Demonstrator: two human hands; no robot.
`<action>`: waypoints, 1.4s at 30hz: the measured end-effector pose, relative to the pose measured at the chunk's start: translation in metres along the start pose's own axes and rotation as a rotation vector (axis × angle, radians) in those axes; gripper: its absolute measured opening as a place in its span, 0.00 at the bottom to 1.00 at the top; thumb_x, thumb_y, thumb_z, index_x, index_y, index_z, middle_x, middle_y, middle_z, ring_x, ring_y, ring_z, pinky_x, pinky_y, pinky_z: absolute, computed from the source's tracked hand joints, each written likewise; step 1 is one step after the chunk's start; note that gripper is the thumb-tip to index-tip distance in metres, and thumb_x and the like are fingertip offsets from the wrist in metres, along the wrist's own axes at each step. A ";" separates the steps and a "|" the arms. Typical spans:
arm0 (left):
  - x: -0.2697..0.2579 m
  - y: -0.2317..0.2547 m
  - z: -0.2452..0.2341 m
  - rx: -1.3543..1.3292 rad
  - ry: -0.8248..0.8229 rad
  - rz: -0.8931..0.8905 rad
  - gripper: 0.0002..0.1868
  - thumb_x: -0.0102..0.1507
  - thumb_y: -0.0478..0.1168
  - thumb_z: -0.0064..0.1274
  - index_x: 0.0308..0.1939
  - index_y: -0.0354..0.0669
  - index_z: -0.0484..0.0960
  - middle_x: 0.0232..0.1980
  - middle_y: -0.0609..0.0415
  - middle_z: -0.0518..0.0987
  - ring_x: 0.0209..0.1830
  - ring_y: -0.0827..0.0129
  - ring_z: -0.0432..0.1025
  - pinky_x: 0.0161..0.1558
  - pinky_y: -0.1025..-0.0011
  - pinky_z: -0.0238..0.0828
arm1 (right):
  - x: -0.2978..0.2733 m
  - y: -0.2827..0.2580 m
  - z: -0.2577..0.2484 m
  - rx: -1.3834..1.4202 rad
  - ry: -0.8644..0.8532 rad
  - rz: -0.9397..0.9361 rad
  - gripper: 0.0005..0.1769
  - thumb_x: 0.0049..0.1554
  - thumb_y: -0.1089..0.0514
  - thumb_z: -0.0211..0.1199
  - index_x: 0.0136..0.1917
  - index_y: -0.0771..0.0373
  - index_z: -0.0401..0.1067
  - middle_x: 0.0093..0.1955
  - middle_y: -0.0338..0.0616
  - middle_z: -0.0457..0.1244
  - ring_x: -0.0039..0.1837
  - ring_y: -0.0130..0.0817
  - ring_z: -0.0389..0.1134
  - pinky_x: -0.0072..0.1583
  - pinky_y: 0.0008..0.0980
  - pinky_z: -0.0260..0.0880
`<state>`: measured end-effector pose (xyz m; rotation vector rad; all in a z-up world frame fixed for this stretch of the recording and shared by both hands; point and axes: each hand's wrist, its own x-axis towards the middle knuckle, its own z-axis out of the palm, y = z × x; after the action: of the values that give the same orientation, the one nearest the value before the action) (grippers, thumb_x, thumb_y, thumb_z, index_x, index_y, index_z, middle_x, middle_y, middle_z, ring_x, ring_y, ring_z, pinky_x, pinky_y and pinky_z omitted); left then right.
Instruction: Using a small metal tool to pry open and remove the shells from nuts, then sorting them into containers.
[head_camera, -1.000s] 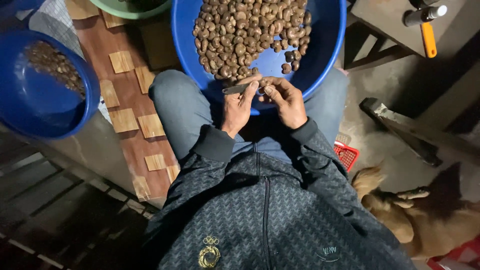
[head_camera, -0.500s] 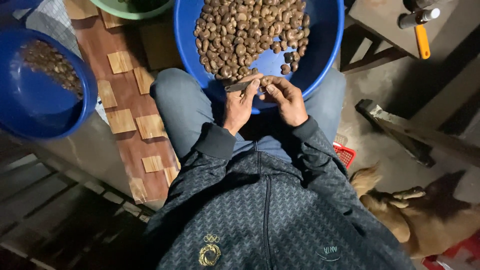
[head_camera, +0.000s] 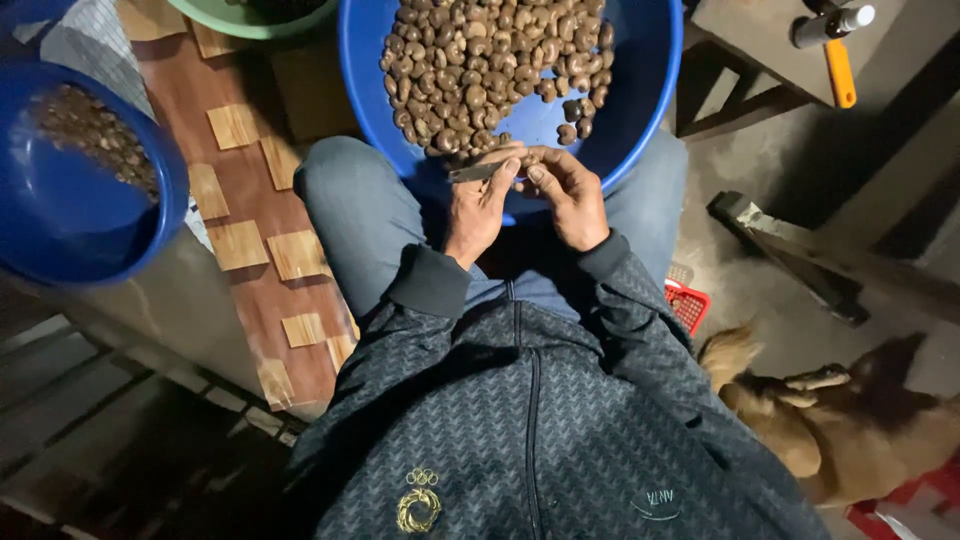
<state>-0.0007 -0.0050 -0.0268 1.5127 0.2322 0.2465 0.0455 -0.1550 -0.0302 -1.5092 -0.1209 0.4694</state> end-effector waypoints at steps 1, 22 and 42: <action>0.000 0.003 0.000 0.001 0.000 0.001 0.10 0.73 0.40 0.52 0.54 0.43 0.86 0.52 0.43 0.84 0.44 0.70 0.79 0.42 0.69 0.82 | 0.000 0.000 0.001 0.001 0.000 -0.001 0.12 0.66 0.63 0.62 0.62 0.68 0.73 0.50 0.52 0.69 0.50 0.35 0.71 0.50 0.35 0.77; -0.004 -0.016 -0.003 0.019 0.017 -0.008 0.12 0.75 0.44 0.49 0.57 0.50 0.86 0.55 0.49 0.84 0.54 0.68 0.77 0.47 0.65 0.81 | 0.000 -0.002 0.007 0.088 0.006 0.009 0.11 0.67 0.62 0.59 0.60 0.69 0.74 0.51 0.52 0.70 0.50 0.37 0.72 0.52 0.38 0.78; 0.001 0.001 -0.001 0.079 -0.030 0.080 0.10 0.73 0.42 0.53 0.53 0.46 0.87 0.53 0.47 0.84 0.56 0.55 0.78 0.51 0.60 0.80 | 0.004 0.006 -0.003 0.039 -0.012 0.033 0.12 0.68 0.62 0.56 0.61 0.70 0.73 0.47 0.52 0.69 0.49 0.36 0.72 0.51 0.40 0.79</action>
<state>-0.0002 -0.0037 -0.0263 1.6052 0.1597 0.2810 0.0483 -0.1561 -0.0374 -1.4720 -0.0959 0.5048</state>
